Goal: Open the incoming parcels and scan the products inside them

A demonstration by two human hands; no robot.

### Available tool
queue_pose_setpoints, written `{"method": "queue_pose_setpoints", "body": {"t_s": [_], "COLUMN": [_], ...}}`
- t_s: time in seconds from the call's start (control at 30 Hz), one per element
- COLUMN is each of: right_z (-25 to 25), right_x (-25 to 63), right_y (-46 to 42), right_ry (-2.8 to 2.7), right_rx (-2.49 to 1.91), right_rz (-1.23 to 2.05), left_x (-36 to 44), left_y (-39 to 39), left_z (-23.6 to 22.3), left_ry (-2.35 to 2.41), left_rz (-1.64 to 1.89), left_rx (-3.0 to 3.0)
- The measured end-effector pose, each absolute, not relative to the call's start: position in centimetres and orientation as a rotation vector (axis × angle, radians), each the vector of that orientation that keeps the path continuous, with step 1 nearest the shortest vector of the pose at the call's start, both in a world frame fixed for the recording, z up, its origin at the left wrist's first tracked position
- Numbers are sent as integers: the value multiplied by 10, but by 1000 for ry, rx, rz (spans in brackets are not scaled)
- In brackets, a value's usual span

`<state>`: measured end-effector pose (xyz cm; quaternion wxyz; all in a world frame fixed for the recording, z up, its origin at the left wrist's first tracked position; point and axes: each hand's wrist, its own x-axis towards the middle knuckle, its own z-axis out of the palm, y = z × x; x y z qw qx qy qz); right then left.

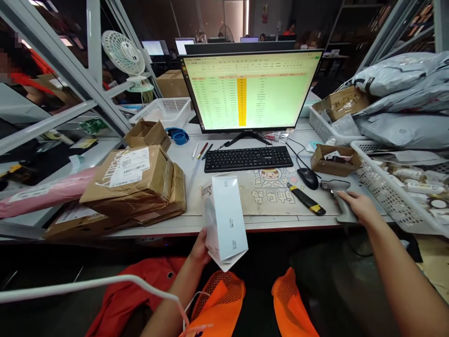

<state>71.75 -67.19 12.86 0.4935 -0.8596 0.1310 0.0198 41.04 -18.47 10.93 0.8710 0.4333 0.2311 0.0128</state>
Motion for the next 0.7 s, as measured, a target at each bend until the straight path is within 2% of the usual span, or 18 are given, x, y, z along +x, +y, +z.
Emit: {"method": "queue_pose_setpoints", "body": {"t_s": [0.17, 0.27, 0.43, 0.53, 0.7], "right_z": [140, 160, 182, 181, 170], "right_x": [717, 711, 729, 749, 760], "right_y": [-664, -607, -466, -416, -396], "right_ry": [342, 70, -570, -608, -676], "right_rx": [-2619, -2642, -2611, -2675, -2701], "right_rz": [-274, -550, -145, -139, -179], "left_x": [378, 369, 374, 377, 375], "left_y": [-175, -171, -169, -170, -177], "left_z": [94, 94, 103, 103, 99], "left_ry": [613, 694, 723, 679, 671], "left_rz": [143, 250, 455, 457, 407], "left_rx": [884, 880, 1064, 1193, 1176]}}
